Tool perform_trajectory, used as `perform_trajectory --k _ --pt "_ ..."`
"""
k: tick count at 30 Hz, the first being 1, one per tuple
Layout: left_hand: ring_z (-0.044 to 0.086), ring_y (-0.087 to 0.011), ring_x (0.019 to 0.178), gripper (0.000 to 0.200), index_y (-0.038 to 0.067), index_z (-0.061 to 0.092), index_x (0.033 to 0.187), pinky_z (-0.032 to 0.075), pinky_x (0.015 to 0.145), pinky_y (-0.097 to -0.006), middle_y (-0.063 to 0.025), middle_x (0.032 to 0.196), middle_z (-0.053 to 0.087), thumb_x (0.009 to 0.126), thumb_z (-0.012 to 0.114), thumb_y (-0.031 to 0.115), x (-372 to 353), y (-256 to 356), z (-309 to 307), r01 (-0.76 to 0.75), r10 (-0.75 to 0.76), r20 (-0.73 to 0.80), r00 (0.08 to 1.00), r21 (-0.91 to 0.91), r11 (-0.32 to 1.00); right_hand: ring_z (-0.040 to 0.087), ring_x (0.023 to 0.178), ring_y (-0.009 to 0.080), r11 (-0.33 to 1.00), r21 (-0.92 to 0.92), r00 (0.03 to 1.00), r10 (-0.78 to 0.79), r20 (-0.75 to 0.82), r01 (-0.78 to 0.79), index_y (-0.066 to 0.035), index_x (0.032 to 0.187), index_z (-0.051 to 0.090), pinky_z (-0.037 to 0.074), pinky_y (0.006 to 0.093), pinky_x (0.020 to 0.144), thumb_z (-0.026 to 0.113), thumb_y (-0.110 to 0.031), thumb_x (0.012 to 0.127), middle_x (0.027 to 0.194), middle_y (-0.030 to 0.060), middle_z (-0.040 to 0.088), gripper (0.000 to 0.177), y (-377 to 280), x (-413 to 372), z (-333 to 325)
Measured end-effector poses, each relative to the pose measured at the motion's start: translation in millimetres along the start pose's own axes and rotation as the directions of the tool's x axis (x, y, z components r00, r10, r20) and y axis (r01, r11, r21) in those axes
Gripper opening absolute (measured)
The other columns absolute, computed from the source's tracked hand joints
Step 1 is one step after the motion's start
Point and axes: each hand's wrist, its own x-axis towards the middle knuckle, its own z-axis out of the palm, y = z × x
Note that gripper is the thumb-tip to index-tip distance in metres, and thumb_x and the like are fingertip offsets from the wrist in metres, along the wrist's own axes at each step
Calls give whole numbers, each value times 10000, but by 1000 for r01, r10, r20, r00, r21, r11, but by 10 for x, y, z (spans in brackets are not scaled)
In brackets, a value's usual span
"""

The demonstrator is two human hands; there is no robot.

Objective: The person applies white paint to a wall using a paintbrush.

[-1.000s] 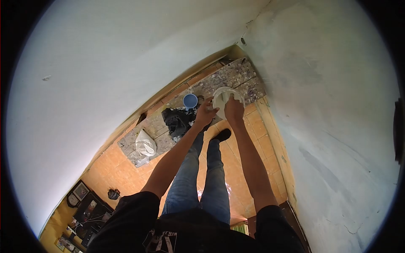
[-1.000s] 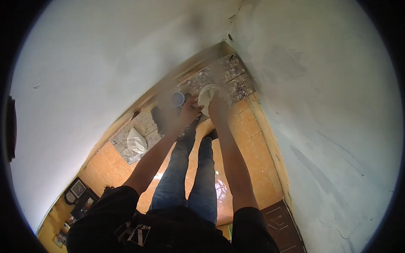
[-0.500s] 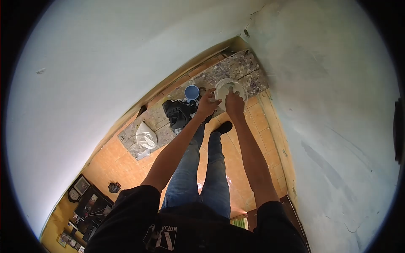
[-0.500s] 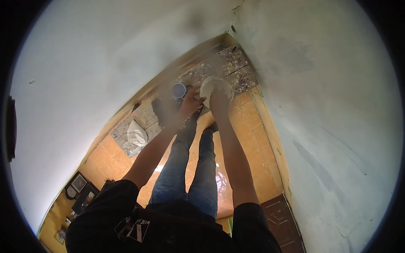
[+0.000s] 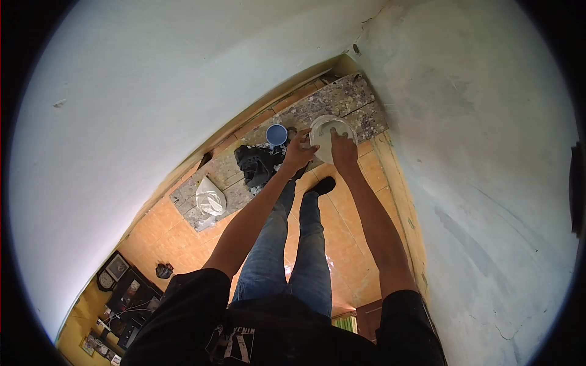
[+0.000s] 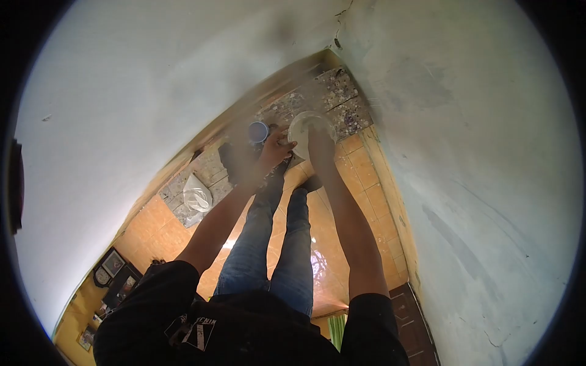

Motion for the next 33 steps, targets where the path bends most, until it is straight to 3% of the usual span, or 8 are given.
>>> perform_trajectory --k 8,11,14,17,20,26,29,33 --pt "686 -222 799 618 113 444 1358 553 579 -315 -153 1094 585 812 734 123 59 -106 -5 -44 44 2 999 3 999 675 767 310 964 35 953 -264 147 262 -128 1237 554 567 382 633 528 -113 891 916 167 633 348 62 -12 -14" --pt "684 -222 815 624 113 442 1359 564 589 -319 -163 1103 583 811 738 132 41 -76 0 -35 35 2 999 18 999 673 759 308 971 -73 956 -211 202 229 -133 1210 572 567 389 632 535 -113 885 886 156 628 328 120 41 -6" --pt "683 -224 829 628 113 440 1362 570 593 -318 -174 1116 580 810 740 137 55 -107 16 -19 19 -3 1000 31 999 674 766 299 990 -60 992 -127 9 127 -140 1194 576 568 384 637 546 -115 877 860 141 634 319 165 114 173" --pt "683 -225 832 627 111 438 1365 573 595 -315 -178 1124 577 814 735 135 44 -61 -9 -7 7 16 1000 7 1000 676 770 282 985 -30 985 -170 -20 170 -117 1184 573 568 372 647 548 -110 876 835 137 653 309 57 63 -117" --pt "684 -224 826 629 107 435 1367 569 589 -312 -175 1125 578 814 734 130 45 -35 -11 4 -4 32 999 -12 1000 679 771 275 962 -58 960 -262 98 269 -85 1194 560 566 378 653 548 -149 891 814 151 663 310 45 4 -29" --pt "683 -214 795 652 113 426 1378 554 572 -308 -160 1115 584 805 738 117 35 -64 0 -7 8 5 1000 -18 1000 655 790 388 983 182 985 -16 172 -16 -34 1112 575 533 459 707 497 -270 950 829 211 662 297 205 -159 -248" --pt "672 -191 744 673 145 422 1394 549 570 -306 -154 1101 588 801 738 109 8 -28 18 -49 49 -21 999 -2 999 643 814 418 942 333 995 5 96 -36 -10 1022 603 518 476 749 476 -274 960 850 228 664 300 224 -294 -330" --pt "645 -148 665 682 185 445 1401 534 561 -299 -134 1060 600 794 745 108 -16 -49 40 -144 148 -61 987 64 988 647 845 408 900 431 989 -4 149 -62 10 955 626 517 476 768 508 -285 937 890 245 661 318 220 -286 -167"
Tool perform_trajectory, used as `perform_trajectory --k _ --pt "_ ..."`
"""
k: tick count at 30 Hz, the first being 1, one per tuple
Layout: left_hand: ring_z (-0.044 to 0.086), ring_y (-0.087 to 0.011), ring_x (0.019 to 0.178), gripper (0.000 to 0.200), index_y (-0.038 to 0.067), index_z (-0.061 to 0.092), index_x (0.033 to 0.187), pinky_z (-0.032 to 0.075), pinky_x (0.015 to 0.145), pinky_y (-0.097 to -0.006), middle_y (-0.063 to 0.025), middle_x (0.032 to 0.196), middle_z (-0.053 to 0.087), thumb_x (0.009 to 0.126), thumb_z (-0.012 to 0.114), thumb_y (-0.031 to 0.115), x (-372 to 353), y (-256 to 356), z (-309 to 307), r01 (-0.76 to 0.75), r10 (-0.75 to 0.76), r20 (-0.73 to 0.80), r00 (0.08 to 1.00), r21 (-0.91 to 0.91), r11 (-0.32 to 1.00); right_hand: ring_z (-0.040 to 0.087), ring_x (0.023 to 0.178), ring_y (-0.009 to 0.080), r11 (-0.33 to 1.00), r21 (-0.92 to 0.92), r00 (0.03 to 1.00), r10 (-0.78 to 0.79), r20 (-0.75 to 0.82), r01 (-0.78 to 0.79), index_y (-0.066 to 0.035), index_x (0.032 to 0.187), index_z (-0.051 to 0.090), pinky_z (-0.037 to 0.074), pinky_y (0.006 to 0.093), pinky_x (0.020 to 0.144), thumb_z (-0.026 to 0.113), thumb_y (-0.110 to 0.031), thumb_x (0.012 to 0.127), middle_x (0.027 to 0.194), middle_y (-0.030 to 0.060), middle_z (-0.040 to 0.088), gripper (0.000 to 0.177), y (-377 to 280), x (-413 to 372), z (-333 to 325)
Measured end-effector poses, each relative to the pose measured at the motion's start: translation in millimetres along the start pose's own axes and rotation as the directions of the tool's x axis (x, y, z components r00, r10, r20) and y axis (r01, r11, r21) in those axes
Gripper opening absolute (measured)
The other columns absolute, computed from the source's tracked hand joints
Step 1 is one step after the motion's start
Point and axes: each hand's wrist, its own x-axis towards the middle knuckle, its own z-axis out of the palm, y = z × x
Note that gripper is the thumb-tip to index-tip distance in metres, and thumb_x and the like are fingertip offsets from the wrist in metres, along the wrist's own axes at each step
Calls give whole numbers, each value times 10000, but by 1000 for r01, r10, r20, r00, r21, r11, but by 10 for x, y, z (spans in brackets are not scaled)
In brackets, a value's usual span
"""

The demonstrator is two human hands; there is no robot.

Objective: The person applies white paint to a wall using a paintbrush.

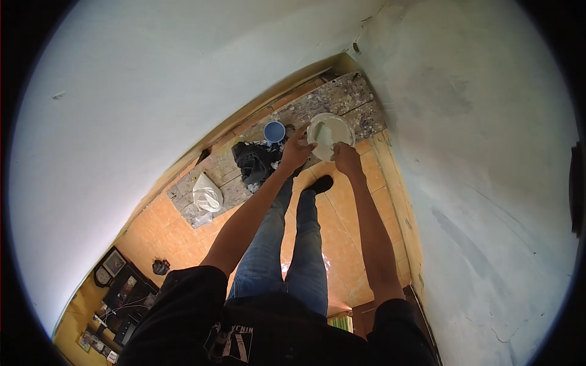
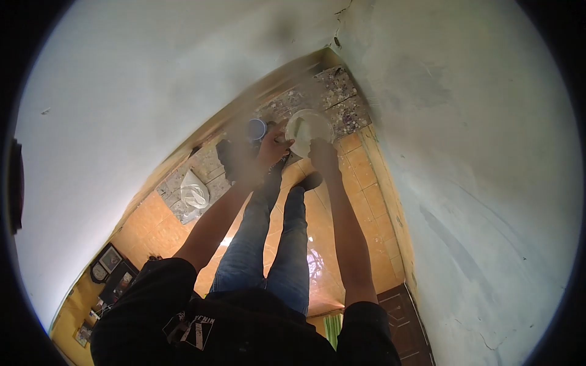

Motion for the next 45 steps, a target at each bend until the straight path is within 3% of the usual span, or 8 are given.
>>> perform_trajectory --k 2,5,9,15,24,29,39,45 --pt "643 -143 645 672 186 459 1399 526 556 -291 -128 1039 607 796 745 108 -22 43 -29 21 -21 20 1000 -14 1000 648 853 406 996 -41 997 -75 -5 75 14 938 633 517 479 770 525 -295 923 901 251 660 328 74 38 125" --pt "660 -150 656 672 198 456 1408 521 554 -286 -129 1028 618 805 736 104 -39 59 -54 16 -15 37 999 -10 1000 653 857 400 975 -103 980 191 -46 -195 19 913 643 522 482 759 555 -296 898 904 248 662 328 -227 180 83" --pt "691 -169 699 686 201 419 1434 525 565 -292 -119 1028 632 822 710 92 -59 60 -54 -13 6 64 998 107 994 657 835 396 978 -171 987 95 -129 -117 23 861 651 528 480 738 557 -283 897 884 236 665 322 -425 301 15" --pt "697 -166 703 698 162 409 1438 523 569 -300 -102 1049 666 813 707 75 -23 2 -49 -54 55 90 994 -11 998 659 753 381 985 -171 988 -36 -150 10 30 810 649 524 470 696 575 -273 897 765 236 649 324 -245 349 -19" --pt "699 -291 792 709 161 425 1424 510 750 -400 -188 1034 666 784 723 99 -30 213 -58 -40 12 73 997 396 918 655 752 389 982 -188 978 -25 -205 -15 40 786 638 531 462 690 596 -262 889 760 242 646 321 -469 298 -63" --pt "688 -326 782 731 168 440 1414 510 729 -406 -220 1011 643 753 742 87 -53 94 -21 -106 99 39 994 299 948 657 806 395 988 -135 994 61 -89 -73 47 802 640 530 469 721 601 -241 880 799 254 649 301 -575 273 -75" --pt "655 -355 915 780 201 431 1423 498 791 -417 -216 972 654 723 774 162 5 65 -43 -155 151 39 988 345 926 655 754 400 992 -129 988 -27 -153 7 43 728 645 519 464 708 591 -259 893 729 255 637 348 -554 207 -189" --pt "647 -332 981 813 233 402 1438 494 834 -412 -191 1023 665 724 788 270 79 81 -156 -97 52 136 989 353 930 662 713 357 1000 -9 994 11 -113 -12 -8 753 693 507 443 670 586 -315 909 689 194 652 360 -221 255 -202"
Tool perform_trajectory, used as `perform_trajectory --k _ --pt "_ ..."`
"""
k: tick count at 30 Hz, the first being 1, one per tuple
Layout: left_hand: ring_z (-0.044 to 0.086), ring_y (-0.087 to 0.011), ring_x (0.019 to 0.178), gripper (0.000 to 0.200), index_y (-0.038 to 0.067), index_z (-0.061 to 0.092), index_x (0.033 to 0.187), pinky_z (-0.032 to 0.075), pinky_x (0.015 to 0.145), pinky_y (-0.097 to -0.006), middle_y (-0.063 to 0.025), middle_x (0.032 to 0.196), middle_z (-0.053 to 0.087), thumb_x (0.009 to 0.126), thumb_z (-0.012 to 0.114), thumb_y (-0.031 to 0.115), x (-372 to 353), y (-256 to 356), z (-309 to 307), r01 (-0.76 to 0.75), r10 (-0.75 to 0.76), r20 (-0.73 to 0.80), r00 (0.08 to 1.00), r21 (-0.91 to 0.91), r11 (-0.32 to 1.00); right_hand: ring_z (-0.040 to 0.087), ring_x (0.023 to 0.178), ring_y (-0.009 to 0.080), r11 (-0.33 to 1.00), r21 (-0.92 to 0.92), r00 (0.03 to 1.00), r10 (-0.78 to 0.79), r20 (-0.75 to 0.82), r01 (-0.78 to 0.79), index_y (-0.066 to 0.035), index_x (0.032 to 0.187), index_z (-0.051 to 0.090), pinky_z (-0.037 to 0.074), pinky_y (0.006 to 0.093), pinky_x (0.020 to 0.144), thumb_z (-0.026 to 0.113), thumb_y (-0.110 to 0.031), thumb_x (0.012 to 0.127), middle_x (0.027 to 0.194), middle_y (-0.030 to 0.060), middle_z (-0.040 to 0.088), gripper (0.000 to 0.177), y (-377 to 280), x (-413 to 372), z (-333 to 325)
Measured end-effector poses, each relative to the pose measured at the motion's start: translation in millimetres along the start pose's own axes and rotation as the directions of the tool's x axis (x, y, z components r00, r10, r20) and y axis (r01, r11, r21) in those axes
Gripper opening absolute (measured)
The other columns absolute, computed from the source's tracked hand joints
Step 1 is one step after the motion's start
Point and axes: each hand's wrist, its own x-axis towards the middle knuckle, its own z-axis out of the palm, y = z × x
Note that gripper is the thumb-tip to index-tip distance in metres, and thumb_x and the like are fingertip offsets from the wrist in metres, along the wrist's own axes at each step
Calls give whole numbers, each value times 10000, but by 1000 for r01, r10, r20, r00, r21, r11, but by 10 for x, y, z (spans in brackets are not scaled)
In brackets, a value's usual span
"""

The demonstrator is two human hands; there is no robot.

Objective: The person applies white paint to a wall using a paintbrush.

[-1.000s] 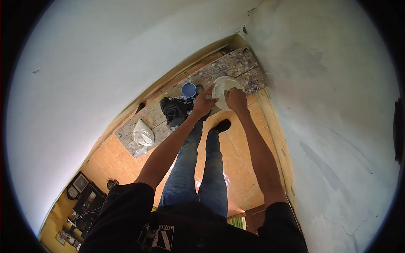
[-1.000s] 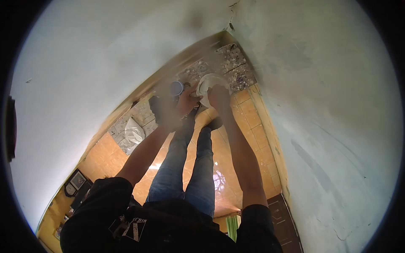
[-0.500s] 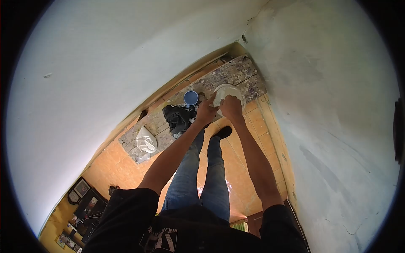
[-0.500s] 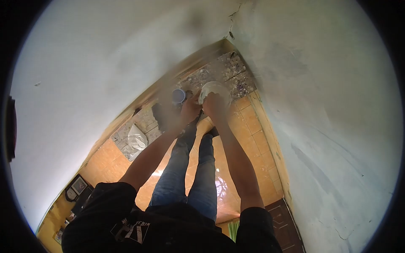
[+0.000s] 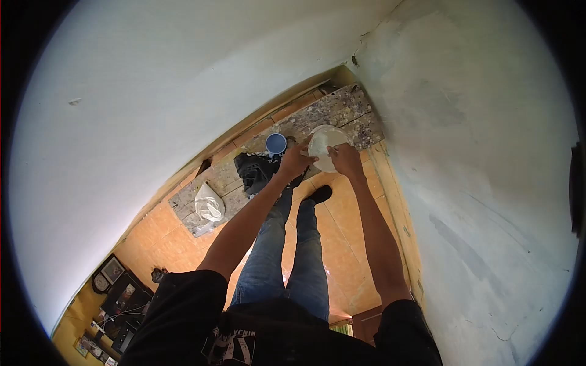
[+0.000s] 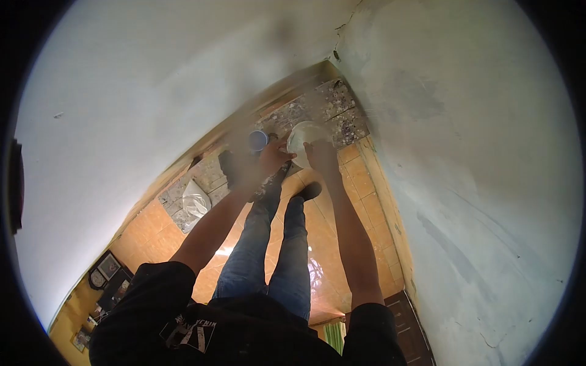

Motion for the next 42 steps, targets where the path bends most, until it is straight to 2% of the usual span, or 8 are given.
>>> perform_trajectory --k 5,8,16,23,29,32,38,42 --pt "677 -296 911 831 233 400 1440 511 809 -389 -175 1018 674 713 801 277 -28 72 -54 30 -30 11 999 29 999 650 610 298 988 150 995 30 98 -45 -18 791 714 487 401 608 568 -332 926 608 153 632 371 -86 -106 -270" --pt "695 -268 843 850 233 406 1438 522 784 -381 -157 1010 682 695 816 283 -77 113 -63 51 -52 30 998 51 997 619 550 249 983 129 991 -131 -23 133 -4 822 711 470 380 579 554 -339 937 578 133 612 388 65 -170 -158" --pt "705 -244 822 839 218 460 1406 542 741 -364 -134 1005 696 663 841 310 -34 117 -147 26 -28 31 999 58 998 543 524 141 914 356 980 -165 -110 194 20 905 676 429 307 534 545 -336 957 577 78 570 383 280 -421 -111" --pt "702 -249 846 832 198 466 1401 544 750 -367 -137 1023 691 669 841 321 -1 -98 -48 -30 30 8 1000 -7 1000 454 532 72 851 525 992 80 -101 -15 40 923 648 377 261 507 519 -320 978 579 11 504 387 642 -776 173" --pt "698 -234 866 778 153 484 1379 542 754 -364 -150 1010 687 701 830 317 -68 100 -104 77 -77 6 997 69 995 557 573 191 907 395 976 197 -93 -146 28 918 657 434 329 558 603 -357 915 633 107 604 388 401 -929 107" --pt "695 -232 873 776 141 464 1385 543 749 -359 -162 1016 672 718 822 310 -58 -5 -43 31 -30 -21 999 39 999 655 733 317 893 363 952 303 -46 -267 19 952 655 490 394 664 673 -362 845 754 175 659 396 227 -865 45" --pt "694 -242 876 846 154 338 1450 547 743 -360 -201 1097 619 748 804 226 -185 3 66 -28 21 -45 999 -170 985 627 985 393 944 248 959 256 -124 -219 1 1063 541 491 469 826 678 -264 812 934 231 661 390 99 -695 70" --pt "694 -248 879 851 163 298 1469 548 753 -358 -197 1126 607 766 777 138 -239 24 128 -7 -7 -79 997 -178 984 636 922 414 967 203 980 173 -95 -151 -3 1047 515 495 483 800 652 -240 834 912 246 660 347 19 -590 20"
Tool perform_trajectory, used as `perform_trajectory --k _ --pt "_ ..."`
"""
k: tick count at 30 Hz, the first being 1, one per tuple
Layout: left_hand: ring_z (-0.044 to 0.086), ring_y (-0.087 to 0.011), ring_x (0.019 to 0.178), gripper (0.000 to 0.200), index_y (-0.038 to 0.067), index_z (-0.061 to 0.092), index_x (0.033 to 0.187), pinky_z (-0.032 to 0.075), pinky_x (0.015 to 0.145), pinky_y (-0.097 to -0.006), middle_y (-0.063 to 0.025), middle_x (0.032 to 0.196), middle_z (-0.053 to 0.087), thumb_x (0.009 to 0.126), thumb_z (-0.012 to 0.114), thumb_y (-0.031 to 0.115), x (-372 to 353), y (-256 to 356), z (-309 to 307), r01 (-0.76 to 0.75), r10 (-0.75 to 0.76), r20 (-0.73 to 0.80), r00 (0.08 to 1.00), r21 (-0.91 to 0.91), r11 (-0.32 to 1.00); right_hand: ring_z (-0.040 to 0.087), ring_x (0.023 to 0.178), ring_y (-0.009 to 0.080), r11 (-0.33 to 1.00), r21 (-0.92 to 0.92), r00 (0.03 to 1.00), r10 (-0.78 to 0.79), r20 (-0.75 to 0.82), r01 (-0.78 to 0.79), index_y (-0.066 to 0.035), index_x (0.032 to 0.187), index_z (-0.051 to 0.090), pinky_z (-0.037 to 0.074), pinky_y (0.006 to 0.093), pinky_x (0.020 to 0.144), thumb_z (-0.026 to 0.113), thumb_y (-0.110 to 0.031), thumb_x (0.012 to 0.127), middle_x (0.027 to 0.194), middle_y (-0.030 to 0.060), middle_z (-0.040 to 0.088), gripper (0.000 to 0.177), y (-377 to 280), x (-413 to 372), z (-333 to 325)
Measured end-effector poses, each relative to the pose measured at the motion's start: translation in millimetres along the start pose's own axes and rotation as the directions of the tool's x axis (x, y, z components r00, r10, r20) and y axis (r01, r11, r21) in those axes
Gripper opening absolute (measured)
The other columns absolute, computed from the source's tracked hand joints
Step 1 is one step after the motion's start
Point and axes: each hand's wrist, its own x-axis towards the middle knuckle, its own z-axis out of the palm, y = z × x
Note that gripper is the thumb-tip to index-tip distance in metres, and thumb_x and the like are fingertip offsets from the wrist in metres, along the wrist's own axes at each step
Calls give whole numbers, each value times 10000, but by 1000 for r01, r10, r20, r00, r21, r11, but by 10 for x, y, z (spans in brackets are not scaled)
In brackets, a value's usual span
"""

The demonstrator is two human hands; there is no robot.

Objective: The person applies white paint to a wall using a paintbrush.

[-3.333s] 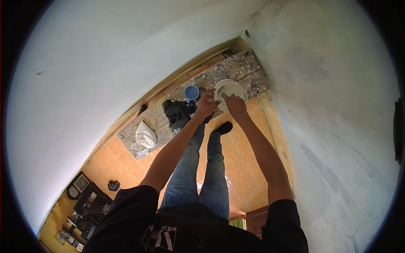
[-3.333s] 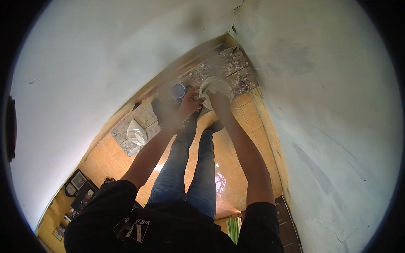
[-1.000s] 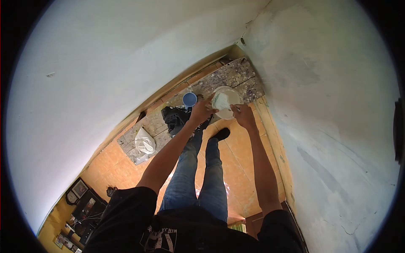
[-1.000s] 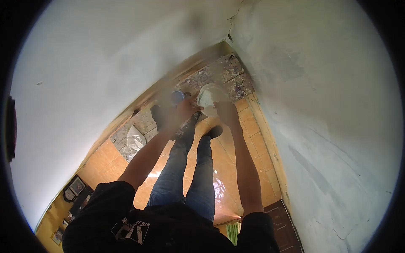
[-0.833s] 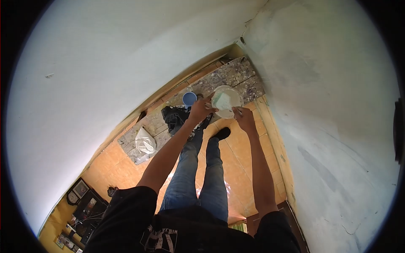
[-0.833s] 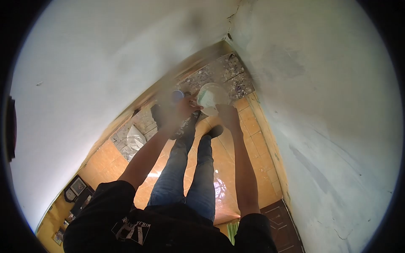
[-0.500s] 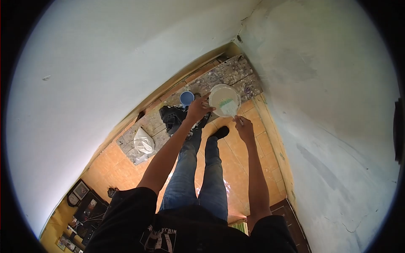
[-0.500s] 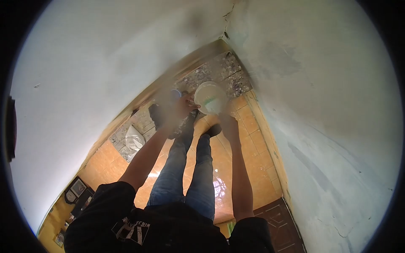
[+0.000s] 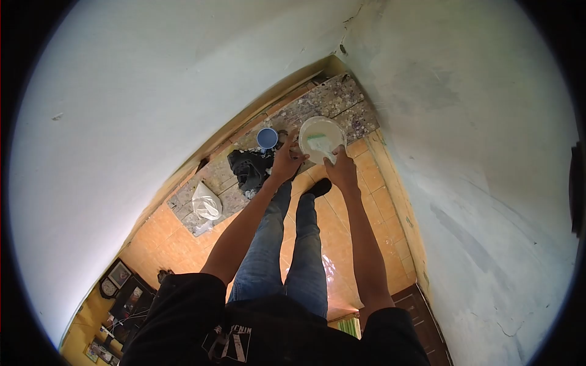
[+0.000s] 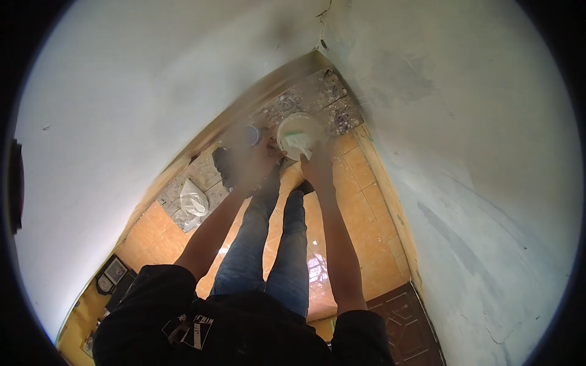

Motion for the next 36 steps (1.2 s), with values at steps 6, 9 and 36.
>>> perform_trajectory --k 6,9,36 --pt "698 -252 870 848 190 273 1488 543 749 -376 -206 1131 601 787 741 98 7 27 34 -24 24 6 1000 7 1000 653 838 410 954 -301 986 46 162 5 2 942 600 518 488 742 598 -293 889 874 240 660 300 -130 224 67" --pt "698 -263 877 838 200 283 1487 541 746 -379 -209 1145 598 789 735 96 14 33 31 -19 18 30 999 35 999 659 844 398 918 -393 982 20 189 57 7 901 640 531 477 736 578 -327 902 869 231 665 341 -188 367 123" --pt "692 -266 768 904 267 257 1496 519 752 -393 -178 1058 658 756 767 180 11 141 -33 -37 25 49 998 273 961 649 655 235 999 -28 879 -15 477 32 -35 811 715 498 375 663 578 -385 903 661 134 651 387 -156 609 -271"
